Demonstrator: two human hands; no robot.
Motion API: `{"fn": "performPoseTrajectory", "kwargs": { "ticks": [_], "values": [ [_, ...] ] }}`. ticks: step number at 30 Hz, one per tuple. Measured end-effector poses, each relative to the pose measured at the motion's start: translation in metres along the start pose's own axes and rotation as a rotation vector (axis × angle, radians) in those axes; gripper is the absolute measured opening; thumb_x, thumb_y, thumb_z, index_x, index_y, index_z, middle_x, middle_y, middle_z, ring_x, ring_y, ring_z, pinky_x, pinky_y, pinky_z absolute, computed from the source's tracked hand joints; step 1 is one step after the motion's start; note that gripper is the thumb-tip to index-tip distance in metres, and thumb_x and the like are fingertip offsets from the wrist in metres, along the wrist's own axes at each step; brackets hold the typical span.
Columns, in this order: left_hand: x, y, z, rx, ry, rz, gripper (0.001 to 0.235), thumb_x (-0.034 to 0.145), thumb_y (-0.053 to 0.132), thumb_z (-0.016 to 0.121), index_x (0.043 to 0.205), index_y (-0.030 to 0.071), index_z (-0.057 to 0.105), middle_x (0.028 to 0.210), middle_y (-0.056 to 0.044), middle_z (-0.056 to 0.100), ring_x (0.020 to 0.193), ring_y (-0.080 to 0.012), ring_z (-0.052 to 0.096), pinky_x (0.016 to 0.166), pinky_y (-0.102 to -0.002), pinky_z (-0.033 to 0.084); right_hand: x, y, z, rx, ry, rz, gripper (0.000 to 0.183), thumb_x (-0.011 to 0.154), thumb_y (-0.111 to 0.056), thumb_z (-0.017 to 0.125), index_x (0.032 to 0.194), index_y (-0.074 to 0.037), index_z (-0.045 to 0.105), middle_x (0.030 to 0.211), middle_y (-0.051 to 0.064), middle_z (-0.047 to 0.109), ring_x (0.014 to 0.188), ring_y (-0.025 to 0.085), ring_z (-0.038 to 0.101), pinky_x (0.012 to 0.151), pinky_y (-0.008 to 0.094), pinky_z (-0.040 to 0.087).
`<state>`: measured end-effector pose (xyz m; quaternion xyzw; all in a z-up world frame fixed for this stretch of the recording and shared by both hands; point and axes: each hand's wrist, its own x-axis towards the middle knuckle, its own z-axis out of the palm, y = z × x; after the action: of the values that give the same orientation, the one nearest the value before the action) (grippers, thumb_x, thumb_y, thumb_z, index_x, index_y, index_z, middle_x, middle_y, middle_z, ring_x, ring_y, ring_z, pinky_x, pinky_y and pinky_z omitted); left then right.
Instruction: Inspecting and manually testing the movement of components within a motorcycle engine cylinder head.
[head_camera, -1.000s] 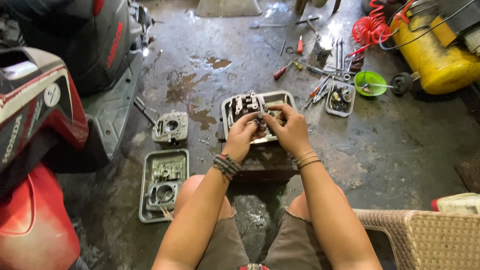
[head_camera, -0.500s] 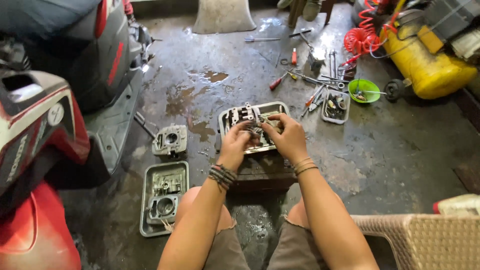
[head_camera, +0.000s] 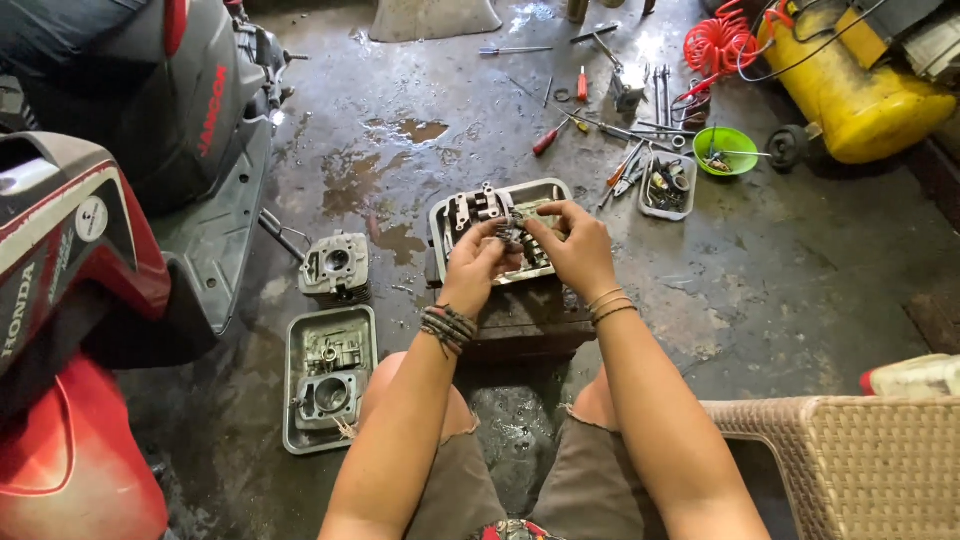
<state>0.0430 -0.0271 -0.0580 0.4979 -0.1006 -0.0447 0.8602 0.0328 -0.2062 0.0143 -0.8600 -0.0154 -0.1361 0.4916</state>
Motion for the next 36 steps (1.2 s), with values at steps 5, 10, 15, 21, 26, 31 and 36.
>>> {"fn": "performPoseTrajectory", "kwargs": {
  "ticks": [5,10,15,21,26,31,36],
  "values": [
    [-0.012,0.021,0.011,0.044,0.039,0.015,0.038,0.101,0.003,0.052,0.139,0.003,0.051,0.100,-0.020,0.073,0.087,-0.0264,0.076,0.081,-0.037,0.065,-0.005,-0.003,-0.010,0.025,0.001,0.035,0.030,0.085,-0.047,0.080,0.103,-0.024,0.076,0.060,0.000,0.057,0.066,0.018,0.064,0.073,0.035,0.052],
    [-0.006,-0.003,-0.001,0.128,0.003,0.023,0.039,0.100,0.000,0.054,0.139,0.001,0.052,0.104,-0.023,0.073,0.089,-0.0298,0.075,0.083,-0.044,0.063,-0.010,-0.024,0.001,0.098,-0.026,-0.033,0.032,0.085,-0.045,0.082,0.106,-0.021,0.077,0.061,0.003,0.060,0.066,0.019,0.064,0.073,0.034,0.053],
    [-0.016,0.043,-0.001,-0.009,0.066,0.043,0.037,0.103,0.005,0.045,0.139,0.002,0.051,0.102,-0.023,0.073,0.090,-0.0274,0.076,0.084,-0.039,0.064,0.002,0.001,-0.007,-0.072,-0.018,-0.026,0.034,0.086,-0.050,0.080,0.106,-0.022,0.077,0.070,0.012,0.065,0.077,0.034,0.069,0.078,0.045,0.053],
    [-0.019,0.033,0.008,-0.011,0.003,0.020,0.039,0.103,0.002,0.043,0.142,0.003,0.048,0.106,-0.024,0.072,0.092,-0.0290,0.075,0.086,-0.041,0.063,-0.014,-0.020,-0.001,0.133,0.027,-0.053,0.026,0.088,-0.037,0.080,0.107,-0.020,0.076,0.065,0.003,0.057,0.067,0.016,0.060,0.071,0.032,0.051],
    [-0.015,0.015,0.003,0.019,-0.053,0.042,0.037,0.104,0.004,0.046,0.141,0.002,0.050,0.111,-0.023,0.072,0.097,-0.0276,0.074,0.087,-0.043,0.063,-0.009,-0.013,0.009,0.055,-0.036,-0.138,0.032,0.082,-0.041,0.084,0.108,-0.024,0.077,0.069,0.006,0.063,0.074,0.024,0.067,0.074,0.038,0.053],
    [-0.018,0.041,0.001,0.019,-0.080,0.095,0.038,0.107,0.011,0.045,0.144,0.003,0.048,0.103,-0.020,0.073,0.091,-0.0238,0.075,0.084,-0.038,0.064,-0.002,-0.004,-0.009,-0.182,-0.042,-0.128,0.039,0.083,-0.053,0.081,0.110,-0.025,0.075,0.077,0.008,0.064,0.082,0.031,0.068,0.078,0.045,0.053],
    [-0.013,0.021,0.001,0.032,-0.082,0.065,0.041,0.105,0.007,0.043,0.146,0.003,0.046,0.108,-0.025,0.071,0.093,-0.0284,0.074,0.084,-0.043,0.063,-0.015,-0.011,-0.001,0.093,0.018,-0.094,0.029,0.085,-0.041,0.084,0.106,-0.024,0.076,0.063,0.002,0.059,0.066,0.017,0.062,0.068,0.032,0.051]
  ]
}}
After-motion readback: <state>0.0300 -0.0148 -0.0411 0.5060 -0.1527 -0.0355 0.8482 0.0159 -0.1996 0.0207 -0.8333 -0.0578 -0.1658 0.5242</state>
